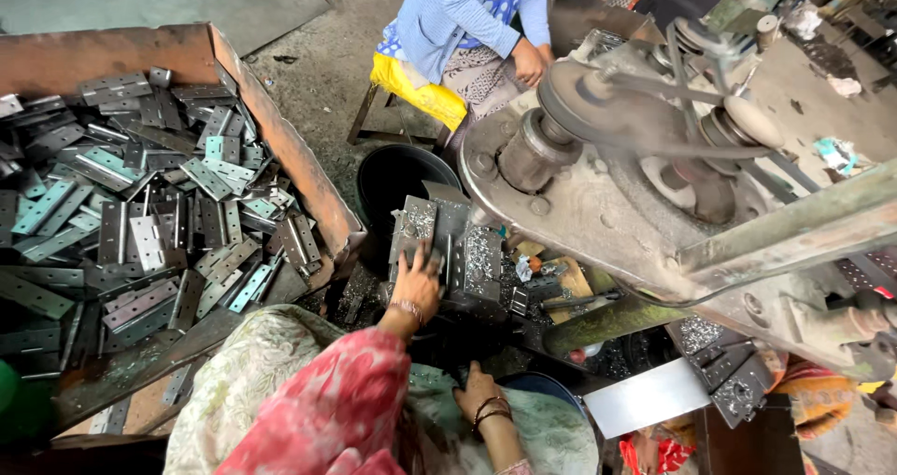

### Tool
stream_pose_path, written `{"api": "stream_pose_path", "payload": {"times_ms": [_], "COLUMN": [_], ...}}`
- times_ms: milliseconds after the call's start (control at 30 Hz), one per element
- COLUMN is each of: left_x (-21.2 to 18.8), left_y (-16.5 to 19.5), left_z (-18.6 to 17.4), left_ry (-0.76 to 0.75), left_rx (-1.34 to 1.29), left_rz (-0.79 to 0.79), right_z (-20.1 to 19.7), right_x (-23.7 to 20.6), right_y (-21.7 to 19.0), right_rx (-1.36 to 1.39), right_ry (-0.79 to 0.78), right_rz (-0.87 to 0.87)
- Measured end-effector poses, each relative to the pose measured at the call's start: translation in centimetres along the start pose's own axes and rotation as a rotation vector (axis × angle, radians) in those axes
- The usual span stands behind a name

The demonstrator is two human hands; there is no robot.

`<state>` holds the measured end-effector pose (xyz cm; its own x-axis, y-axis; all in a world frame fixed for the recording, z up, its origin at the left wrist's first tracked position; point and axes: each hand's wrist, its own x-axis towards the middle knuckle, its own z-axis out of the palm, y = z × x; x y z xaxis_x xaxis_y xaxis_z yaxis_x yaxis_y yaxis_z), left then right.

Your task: The person repeatedly picks rectangular metal pieces from a bin, places them into a press machine, and operates the press with a lever. The person then removes the processed pieces and returns them to the bin. The cycle repeats throughout the clip.

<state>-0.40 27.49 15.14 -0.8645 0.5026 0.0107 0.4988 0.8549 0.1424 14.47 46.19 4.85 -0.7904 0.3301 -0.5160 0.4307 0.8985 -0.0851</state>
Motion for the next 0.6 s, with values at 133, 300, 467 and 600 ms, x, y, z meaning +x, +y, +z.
{"api": "stream_pose_path", "payload": {"times_ms": [133,300,467,600], "left_x": [-4.0,-5.3,-4.5,-3.9], "left_y": [0.7,0.5,0.4,0.9], "left_z": [3.7,6.2,4.1,2.4], "left_ry": [0.027,0.286,0.522,0.608], "left_rx": [-0.019,0.129,-0.078,-0.492], "left_rz": [0.101,0.247,0.221,-0.064], "right_z": [-0.9,-0.7,-0.2,-0.6], "right_x": [-1.2,-1.5,0.3,3.0], "right_y": [-1.2,-0.9,0.8,0.6], "right_rx": [-0.008,-0.002,0.148,0.37], "right_ry": [0.046,0.004,0.169,0.633], "right_rz": [-0.053,-0.02,-0.176,-0.507]}}
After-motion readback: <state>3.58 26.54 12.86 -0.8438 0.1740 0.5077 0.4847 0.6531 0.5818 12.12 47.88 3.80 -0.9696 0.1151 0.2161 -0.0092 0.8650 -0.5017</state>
